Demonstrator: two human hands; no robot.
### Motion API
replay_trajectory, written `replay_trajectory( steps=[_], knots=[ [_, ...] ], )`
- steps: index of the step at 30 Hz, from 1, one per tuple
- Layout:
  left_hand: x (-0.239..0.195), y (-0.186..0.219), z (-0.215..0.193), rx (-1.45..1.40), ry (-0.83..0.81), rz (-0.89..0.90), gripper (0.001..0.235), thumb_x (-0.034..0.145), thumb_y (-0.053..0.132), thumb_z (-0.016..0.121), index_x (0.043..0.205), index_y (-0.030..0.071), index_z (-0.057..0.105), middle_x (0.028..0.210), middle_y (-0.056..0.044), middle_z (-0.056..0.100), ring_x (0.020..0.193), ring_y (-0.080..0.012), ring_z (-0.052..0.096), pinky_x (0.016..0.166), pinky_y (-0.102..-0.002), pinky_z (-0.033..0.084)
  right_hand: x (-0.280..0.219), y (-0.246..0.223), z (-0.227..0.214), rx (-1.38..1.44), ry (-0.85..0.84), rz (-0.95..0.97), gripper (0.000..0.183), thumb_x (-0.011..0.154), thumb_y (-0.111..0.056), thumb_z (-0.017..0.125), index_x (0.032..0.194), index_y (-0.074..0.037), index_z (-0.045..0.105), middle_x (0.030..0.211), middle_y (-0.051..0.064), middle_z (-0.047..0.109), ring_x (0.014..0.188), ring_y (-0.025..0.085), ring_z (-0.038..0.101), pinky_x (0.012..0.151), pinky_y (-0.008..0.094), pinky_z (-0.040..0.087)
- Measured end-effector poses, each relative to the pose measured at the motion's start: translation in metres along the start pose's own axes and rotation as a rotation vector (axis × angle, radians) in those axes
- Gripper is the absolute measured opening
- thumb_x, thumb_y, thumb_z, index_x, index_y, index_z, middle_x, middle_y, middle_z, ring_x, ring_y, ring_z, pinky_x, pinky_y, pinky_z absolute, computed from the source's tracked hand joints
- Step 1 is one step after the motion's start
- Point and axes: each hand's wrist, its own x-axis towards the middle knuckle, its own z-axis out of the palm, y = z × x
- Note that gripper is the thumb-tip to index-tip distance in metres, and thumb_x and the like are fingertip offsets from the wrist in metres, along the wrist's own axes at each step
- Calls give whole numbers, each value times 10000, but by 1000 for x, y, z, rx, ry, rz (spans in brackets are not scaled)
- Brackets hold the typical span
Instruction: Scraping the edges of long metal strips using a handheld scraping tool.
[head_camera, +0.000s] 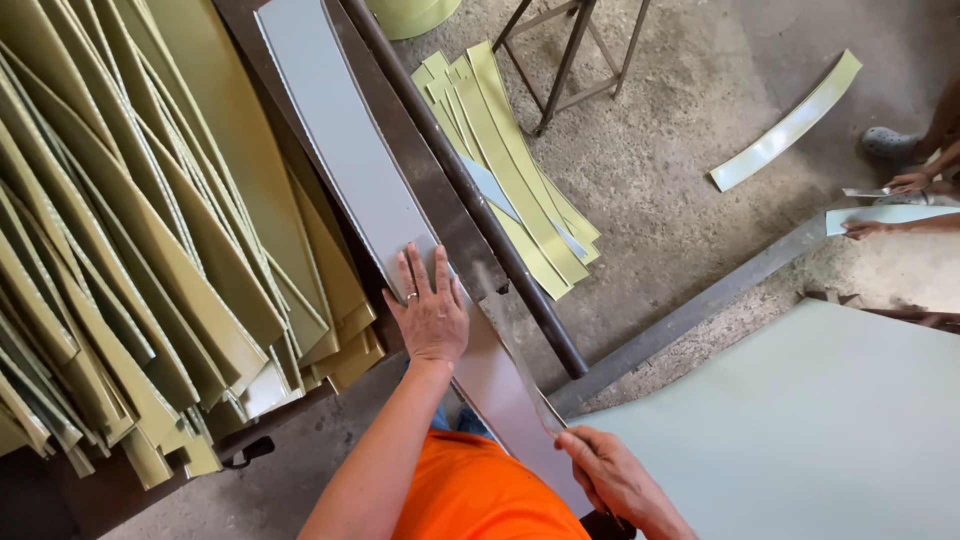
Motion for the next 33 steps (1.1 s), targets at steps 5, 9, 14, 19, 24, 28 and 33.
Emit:
replay_trajectory(
  steps=[5,9,14,19,24,28,33],
  knots=[
    [3,1,-4,14,-45,-22,583,1041,379,451,1600,237,362,1692,-153,211,1553,-351,201,1115,-735,272,-9,-15,-4,-196,-129,50,310,1035,-322,530,1023,-40,658,592,13,500,392,110,420,398,300,336],
    [3,1,-1,11,-47,-10,573,1048,377,432,1598,236,350,1697,-142,190,1560,-341,191,1114,-734,268,-5,-4,-9,-213,-105,-3,325,1035,-303,555,998,-2,670,647,12,548,413,105,455,405,300,369],
    [1,-1,-1,-4,-46,-19,569,1050,388,424,1597,252,340,1699,-124,170,1563,-331,175,1129,-720,269,-4,0,-7,-78,23,-63,346,976,-244,606,1194,2,715,625,5,569,413,112,458,396,308,382],
    [2,-1,3,-14,-23,-26,583,1054,360,424,1617,237,337,1709,-114,174,1568,-326,186,1133,-709,280,-1,10,-4,-66,108,-86,373,975,-260,631,1205,20,721,560,19,495,419,108,427,398,305,357],
    [3,0,-3,-25,-20,-26,562,1061,360,436,1605,241,354,1711,-102,176,1575,-316,190,1139,-705,288,0,12,-1,-199,178,-91,381,948,-275,669,1219,-10,698,587,34,575,460,118,513,438,311,436],
    [4,2,-5,-37,-28,-19,552,1043,348,448,1586,272,378,1695,-114,186,1557,-328,187,1120,-711,284,5,30,-9,-380,246,-362,393,929,-286,738,1183,9,686,666,24,680,543,88,642,507,281,525],
    [1,1,-5,-52,-17,-16,542,1046,346,448,1581,276,387,1706,-109,187,1573,-319,186,1141,-704,276,-21,-10,2,-243,176,-139,446,913,-270,734,1272,-24,637,627,69,627,484,138,578,455,321,476]
  ],
)
